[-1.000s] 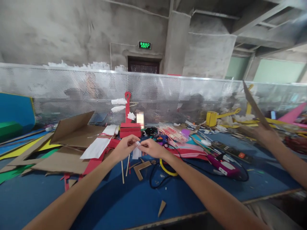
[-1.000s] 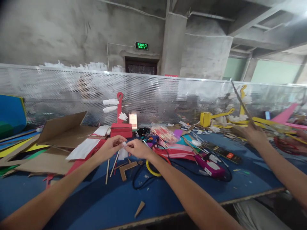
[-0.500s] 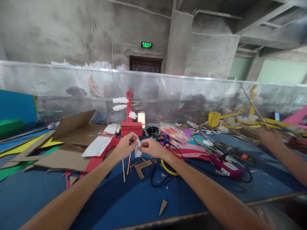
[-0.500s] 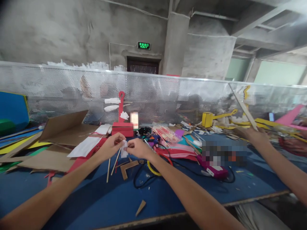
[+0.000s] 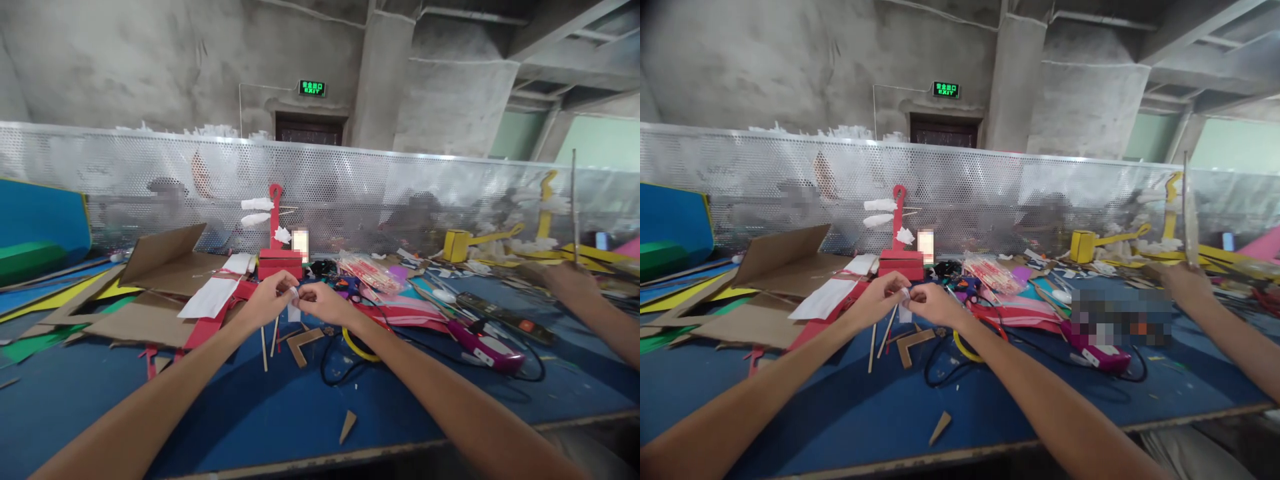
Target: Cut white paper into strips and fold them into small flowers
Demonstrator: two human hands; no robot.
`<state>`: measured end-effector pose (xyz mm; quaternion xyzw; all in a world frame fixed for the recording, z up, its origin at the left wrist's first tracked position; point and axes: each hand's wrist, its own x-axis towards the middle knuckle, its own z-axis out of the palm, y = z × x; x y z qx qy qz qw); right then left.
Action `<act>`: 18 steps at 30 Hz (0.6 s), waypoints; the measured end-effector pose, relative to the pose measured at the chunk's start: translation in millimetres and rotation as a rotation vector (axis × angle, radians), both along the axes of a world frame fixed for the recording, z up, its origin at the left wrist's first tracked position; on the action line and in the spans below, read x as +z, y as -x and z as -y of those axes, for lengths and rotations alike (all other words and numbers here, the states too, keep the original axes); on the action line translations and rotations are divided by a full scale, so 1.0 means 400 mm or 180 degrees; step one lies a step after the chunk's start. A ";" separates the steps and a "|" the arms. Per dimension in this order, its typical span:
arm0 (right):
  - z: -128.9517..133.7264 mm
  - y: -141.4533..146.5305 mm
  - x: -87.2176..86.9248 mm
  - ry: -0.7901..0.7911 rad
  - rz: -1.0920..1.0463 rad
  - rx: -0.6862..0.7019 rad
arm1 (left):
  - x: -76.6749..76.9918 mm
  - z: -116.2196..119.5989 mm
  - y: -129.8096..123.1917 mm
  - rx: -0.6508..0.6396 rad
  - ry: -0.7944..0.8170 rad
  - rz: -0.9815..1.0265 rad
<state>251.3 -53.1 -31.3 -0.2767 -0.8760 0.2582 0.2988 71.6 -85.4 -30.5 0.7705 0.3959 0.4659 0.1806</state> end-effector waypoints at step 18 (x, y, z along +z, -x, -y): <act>-0.001 -0.008 0.010 -0.0112 0.0075 -0.0102 | -0.010 -0.017 0.017 -0.0047 -0.0013 -0.0185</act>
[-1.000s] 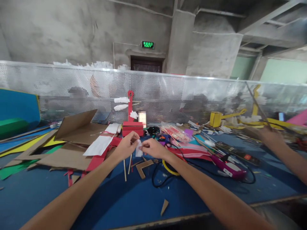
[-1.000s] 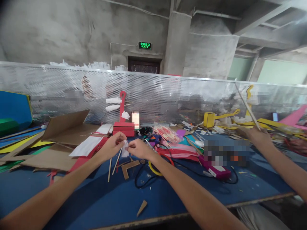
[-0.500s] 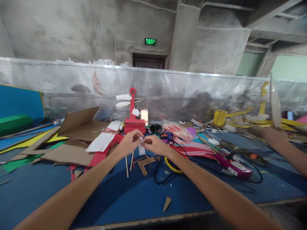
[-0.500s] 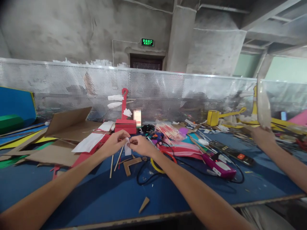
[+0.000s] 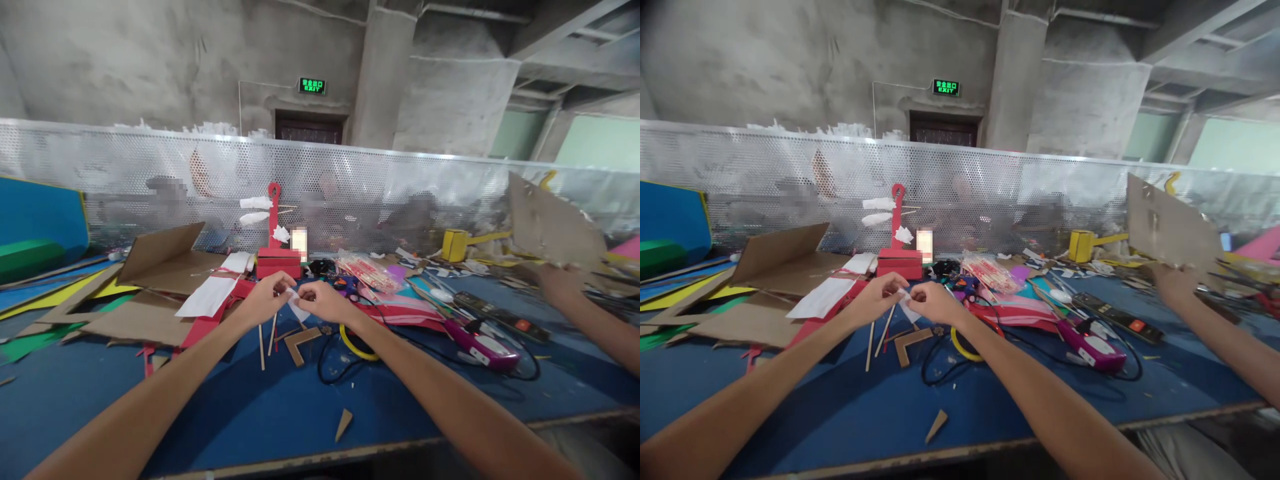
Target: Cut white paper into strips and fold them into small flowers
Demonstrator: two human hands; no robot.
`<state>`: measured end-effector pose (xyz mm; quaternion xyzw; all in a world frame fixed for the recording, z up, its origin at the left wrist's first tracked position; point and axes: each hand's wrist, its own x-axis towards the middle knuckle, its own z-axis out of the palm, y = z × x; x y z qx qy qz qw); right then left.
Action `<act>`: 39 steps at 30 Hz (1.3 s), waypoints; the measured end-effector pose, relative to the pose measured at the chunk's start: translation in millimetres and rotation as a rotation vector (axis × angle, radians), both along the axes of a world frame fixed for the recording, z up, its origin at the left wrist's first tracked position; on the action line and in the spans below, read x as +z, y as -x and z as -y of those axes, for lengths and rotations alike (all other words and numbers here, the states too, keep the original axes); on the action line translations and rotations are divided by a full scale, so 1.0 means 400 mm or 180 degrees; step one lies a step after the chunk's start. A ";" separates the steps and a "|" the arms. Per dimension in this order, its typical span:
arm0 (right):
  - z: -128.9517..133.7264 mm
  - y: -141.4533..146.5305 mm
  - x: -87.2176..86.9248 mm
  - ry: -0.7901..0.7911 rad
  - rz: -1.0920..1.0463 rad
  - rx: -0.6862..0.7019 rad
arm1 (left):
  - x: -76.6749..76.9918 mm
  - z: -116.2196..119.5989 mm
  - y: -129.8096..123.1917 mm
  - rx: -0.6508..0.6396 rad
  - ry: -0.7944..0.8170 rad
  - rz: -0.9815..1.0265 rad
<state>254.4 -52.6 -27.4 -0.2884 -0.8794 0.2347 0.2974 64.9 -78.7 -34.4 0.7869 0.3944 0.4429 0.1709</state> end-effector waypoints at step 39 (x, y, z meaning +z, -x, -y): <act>0.007 -0.018 0.037 -0.1210 -0.0064 -0.0063 | -0.003 0.002 -0.013 -0.0095 0.0839 0.0535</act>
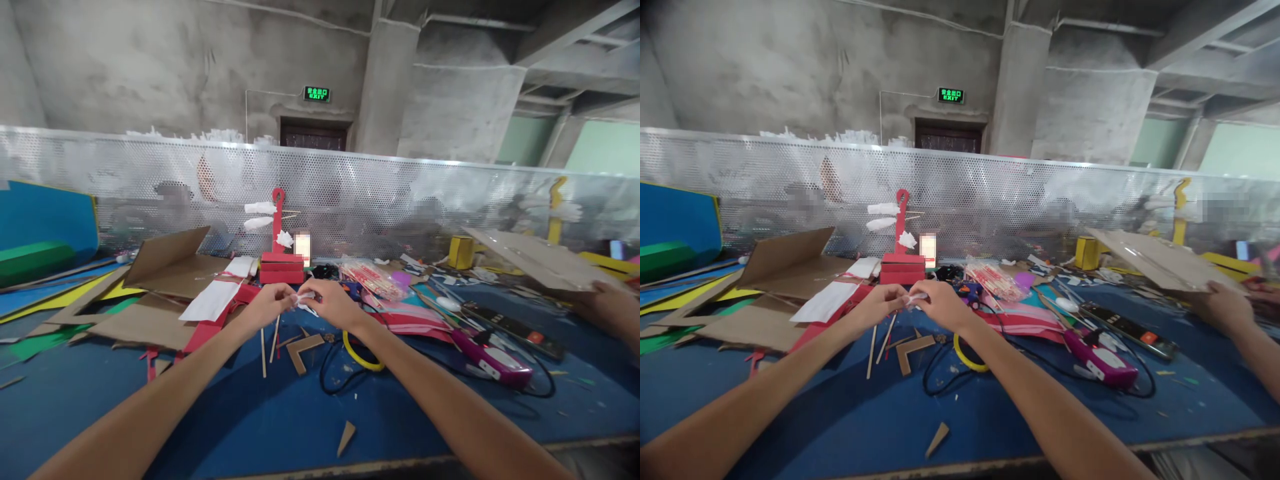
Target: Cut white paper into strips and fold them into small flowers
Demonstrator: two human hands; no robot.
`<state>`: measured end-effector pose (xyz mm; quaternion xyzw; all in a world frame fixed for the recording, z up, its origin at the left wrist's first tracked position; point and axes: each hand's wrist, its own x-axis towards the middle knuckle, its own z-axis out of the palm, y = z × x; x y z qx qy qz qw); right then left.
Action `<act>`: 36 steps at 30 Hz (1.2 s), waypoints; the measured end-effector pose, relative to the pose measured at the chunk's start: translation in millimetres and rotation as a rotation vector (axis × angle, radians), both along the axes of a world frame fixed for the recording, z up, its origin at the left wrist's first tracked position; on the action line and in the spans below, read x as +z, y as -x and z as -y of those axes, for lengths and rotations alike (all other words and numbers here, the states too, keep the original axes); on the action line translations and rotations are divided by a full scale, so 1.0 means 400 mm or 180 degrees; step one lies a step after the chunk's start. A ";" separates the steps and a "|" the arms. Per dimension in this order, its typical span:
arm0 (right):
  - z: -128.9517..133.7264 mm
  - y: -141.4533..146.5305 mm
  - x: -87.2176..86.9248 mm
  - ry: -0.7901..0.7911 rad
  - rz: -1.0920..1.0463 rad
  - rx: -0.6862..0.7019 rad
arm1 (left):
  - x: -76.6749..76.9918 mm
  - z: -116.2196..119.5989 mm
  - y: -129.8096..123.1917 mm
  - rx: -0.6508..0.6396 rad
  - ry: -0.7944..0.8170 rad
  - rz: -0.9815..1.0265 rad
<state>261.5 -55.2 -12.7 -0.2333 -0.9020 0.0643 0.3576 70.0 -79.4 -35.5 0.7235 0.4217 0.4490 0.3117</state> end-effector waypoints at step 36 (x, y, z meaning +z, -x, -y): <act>-0.032 0.005 -0.026 0.0392 -0.0361 -0.0364 | -0.004 -0.002 -0.005 -0.0089 -0.0303 -0.0134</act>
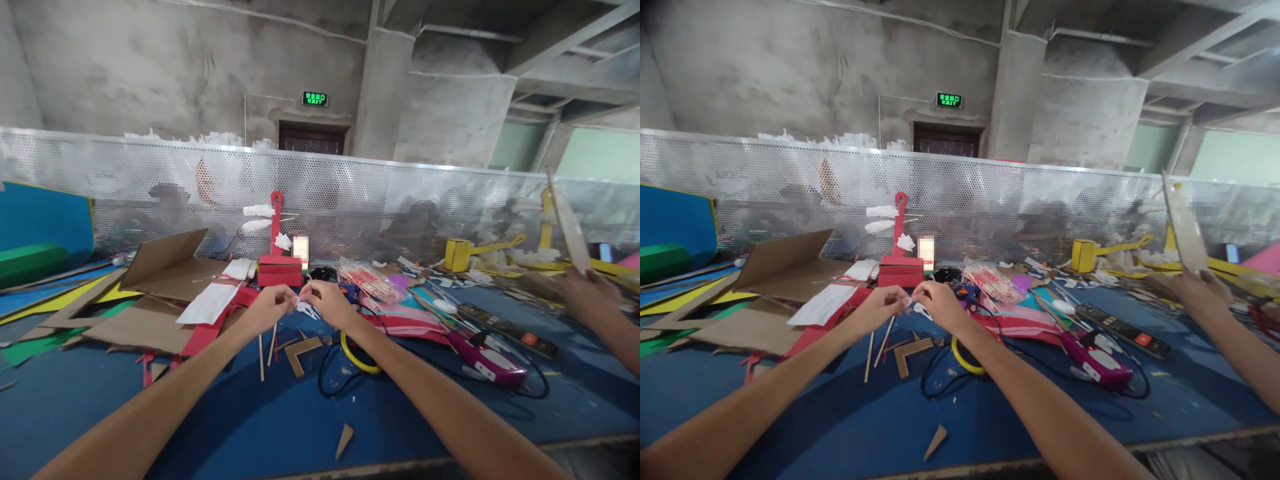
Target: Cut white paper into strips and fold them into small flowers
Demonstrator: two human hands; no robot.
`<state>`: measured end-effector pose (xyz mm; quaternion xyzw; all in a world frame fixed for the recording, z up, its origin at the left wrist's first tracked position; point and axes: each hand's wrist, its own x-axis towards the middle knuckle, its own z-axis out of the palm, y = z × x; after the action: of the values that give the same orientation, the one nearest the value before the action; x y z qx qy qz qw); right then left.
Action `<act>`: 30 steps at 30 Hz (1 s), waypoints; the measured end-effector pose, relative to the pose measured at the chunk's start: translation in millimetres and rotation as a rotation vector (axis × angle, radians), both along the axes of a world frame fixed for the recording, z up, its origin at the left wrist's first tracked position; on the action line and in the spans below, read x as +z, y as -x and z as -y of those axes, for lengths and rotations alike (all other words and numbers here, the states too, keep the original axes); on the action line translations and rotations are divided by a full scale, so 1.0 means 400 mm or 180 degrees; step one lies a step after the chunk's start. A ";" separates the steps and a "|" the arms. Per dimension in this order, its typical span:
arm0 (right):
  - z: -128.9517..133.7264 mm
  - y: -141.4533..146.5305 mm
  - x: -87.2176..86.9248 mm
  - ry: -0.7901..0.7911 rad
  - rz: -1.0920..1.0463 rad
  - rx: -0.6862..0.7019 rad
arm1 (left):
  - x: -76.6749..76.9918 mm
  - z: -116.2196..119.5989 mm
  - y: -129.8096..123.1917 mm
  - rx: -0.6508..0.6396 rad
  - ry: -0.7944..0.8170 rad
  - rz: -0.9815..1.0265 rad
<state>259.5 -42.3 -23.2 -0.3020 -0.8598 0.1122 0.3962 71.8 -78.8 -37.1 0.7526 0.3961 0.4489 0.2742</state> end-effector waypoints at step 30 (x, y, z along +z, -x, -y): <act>0.012 -0.010 0.004 0.0474 0.0100 0.0130 | 0.003 -0.007 0.010 -0.0093 -0.0089 0.0097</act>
<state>263.7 -47.0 -21.7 -0.3148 -0.8611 0.1792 0.3567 68.0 -76.2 -35.9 0.7552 0.3745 0.4616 0.2763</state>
